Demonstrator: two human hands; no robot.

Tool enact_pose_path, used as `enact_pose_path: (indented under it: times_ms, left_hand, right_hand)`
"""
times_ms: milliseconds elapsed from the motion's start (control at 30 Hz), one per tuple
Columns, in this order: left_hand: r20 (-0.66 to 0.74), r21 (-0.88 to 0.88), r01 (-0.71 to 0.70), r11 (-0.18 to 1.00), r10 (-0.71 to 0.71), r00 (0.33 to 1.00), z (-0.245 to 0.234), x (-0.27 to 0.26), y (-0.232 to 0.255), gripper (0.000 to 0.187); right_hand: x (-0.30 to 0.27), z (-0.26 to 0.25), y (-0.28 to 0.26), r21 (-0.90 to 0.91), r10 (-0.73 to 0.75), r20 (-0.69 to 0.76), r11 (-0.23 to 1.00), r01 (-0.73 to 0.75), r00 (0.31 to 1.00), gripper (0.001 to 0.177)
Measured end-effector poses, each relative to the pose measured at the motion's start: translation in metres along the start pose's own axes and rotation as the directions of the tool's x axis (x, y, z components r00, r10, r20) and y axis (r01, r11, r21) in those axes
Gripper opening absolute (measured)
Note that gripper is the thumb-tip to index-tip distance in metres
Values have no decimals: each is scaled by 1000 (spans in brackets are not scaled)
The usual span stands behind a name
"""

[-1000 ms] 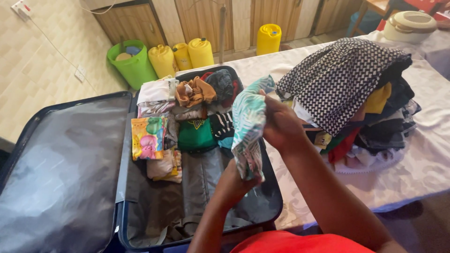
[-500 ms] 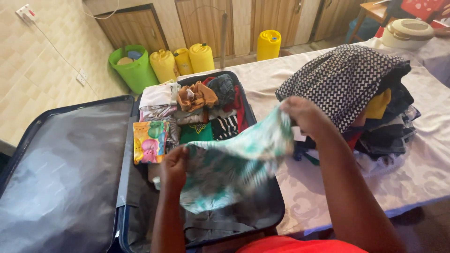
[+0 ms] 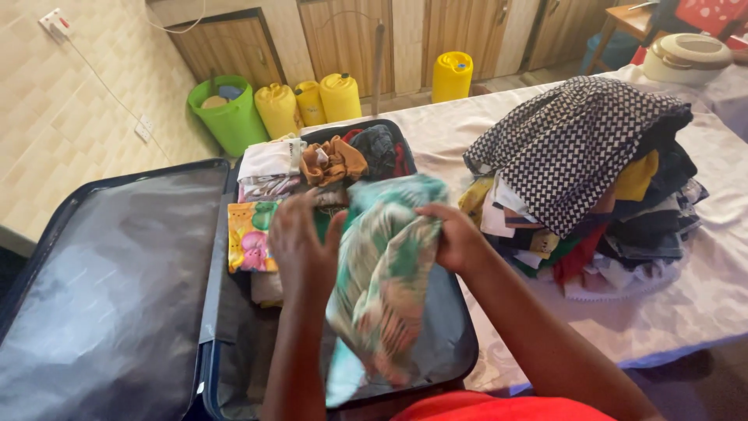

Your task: The recorder is packing a variety of clothes, including t-shirts and small items, into a blue suitcase placed on a table.

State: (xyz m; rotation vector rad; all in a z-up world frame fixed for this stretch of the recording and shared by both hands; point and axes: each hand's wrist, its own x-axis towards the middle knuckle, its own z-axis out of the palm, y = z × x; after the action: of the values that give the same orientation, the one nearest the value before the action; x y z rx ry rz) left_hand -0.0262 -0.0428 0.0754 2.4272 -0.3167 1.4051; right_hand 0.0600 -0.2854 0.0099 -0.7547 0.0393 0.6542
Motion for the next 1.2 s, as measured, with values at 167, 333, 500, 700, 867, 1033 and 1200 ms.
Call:
enact_pose_path:
  times_ms: [167, 333, 500, 700, 867, 1033, 1200]
  left_hand:
    - [663, -536, 795, 284, -441, 604, 139, -147, -100, 59]
    - [980, -200, 907, -370, -50, 195, 109, -124, -34, 89]
    - [791, -453, 681, -575, 93, 605, 126, -137, -45, 51]
    - [770, -627, 552, -550, -327, 548, 62, -49, -2, 36]
    - [707, -701, 559, -443, -327, 628, 56, -30, 13, 20]
    - [779, -627, 709, -324, -221, 587, 71, -37, 10, 26]
    - [834, -409, 905, -114, 355, 421, 93, -46, 58, 46]
  right_hand:
    - [3, -50, 0, 255, -184, 228, 959, 124, 956, 31]
    - [-17, -33, -9, 88, -204, 348, 979, 185, 915, 37]
    - [-18, -56, -20, -504, -435, 455, 593, 628, 777, 27]
    - [-55, -5, -48, -646, -191, 323, 672, 364, 927, 71]
    - [-37, -31, -27, -882, -132, 231, 390, 265, 964, 70]
    - [-63, -27, -48, -135, -485, 242, 841, 524, 840, 60]
    - [-84, -7, -34, -327, -330, 468, 797, 507, 820, 89]
